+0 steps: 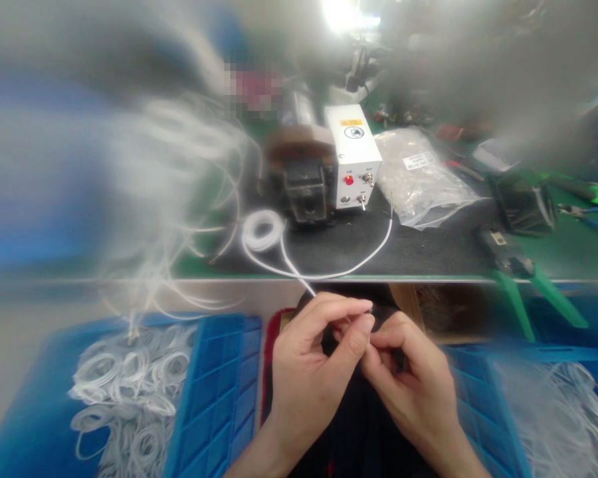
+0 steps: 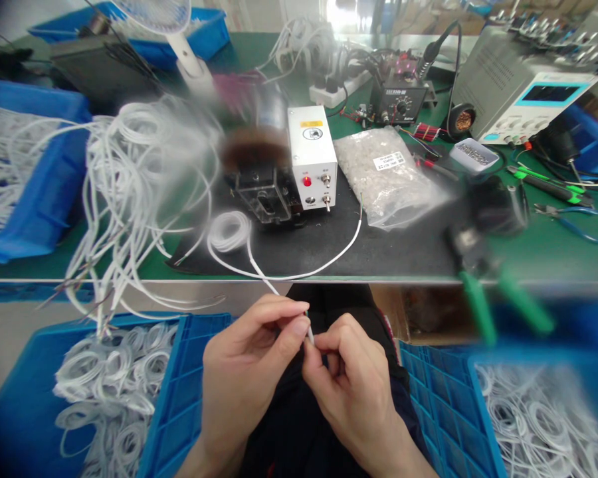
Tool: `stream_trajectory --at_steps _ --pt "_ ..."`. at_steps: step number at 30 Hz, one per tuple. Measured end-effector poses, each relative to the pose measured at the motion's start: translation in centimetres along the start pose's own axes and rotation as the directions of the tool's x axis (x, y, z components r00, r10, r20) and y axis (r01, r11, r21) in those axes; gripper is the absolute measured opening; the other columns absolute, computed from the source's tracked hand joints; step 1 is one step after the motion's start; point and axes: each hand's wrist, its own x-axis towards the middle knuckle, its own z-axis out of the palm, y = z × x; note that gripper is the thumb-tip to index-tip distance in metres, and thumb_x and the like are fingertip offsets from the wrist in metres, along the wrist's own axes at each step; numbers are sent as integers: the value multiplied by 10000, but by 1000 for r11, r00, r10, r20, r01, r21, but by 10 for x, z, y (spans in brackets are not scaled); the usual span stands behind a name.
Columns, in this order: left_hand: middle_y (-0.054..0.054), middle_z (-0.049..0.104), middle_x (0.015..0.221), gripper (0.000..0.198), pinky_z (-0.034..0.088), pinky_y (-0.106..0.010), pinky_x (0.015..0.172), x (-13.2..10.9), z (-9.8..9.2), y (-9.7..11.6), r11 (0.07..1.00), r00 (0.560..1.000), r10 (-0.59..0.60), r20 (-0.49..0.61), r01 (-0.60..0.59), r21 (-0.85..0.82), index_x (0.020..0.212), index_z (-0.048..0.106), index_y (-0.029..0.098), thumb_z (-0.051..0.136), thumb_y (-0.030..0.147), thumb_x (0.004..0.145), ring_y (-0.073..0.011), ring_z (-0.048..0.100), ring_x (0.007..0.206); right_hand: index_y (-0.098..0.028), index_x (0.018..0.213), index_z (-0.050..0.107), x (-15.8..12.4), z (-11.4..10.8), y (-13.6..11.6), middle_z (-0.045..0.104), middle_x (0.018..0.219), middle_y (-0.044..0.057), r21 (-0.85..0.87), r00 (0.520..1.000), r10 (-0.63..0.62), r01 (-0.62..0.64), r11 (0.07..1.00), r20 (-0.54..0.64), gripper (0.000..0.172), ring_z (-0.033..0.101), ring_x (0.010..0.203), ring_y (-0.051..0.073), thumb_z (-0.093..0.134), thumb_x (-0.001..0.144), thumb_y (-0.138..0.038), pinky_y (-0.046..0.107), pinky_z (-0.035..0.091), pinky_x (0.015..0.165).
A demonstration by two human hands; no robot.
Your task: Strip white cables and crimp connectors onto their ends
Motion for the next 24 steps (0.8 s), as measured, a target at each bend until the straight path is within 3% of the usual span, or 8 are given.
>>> stream_trajectory --at_steps 14,24 --pt "13 754 1016 202 578 -211 797 -2 3 -1 999 997 -36 -69 33 -36 1126 817 287 762 132 1008 -128 717 901 -242 911 629 -1 1 2 538 739 -54 1 1000 11 -11 1000 -4 182 494 581 114 698 1001 -99 276 358 542" --pt "31 760 910 186 576 -191 740 -4 6 -1 987 986 -142 -82 136 -83 1161 802 282 767 173 1016 -103 702 779 -243 907 621 -1 1 1 538 730 -55 -15 1000 4 -4 1000 -4 190 499 576 116 696 992 -91 274 364 540"
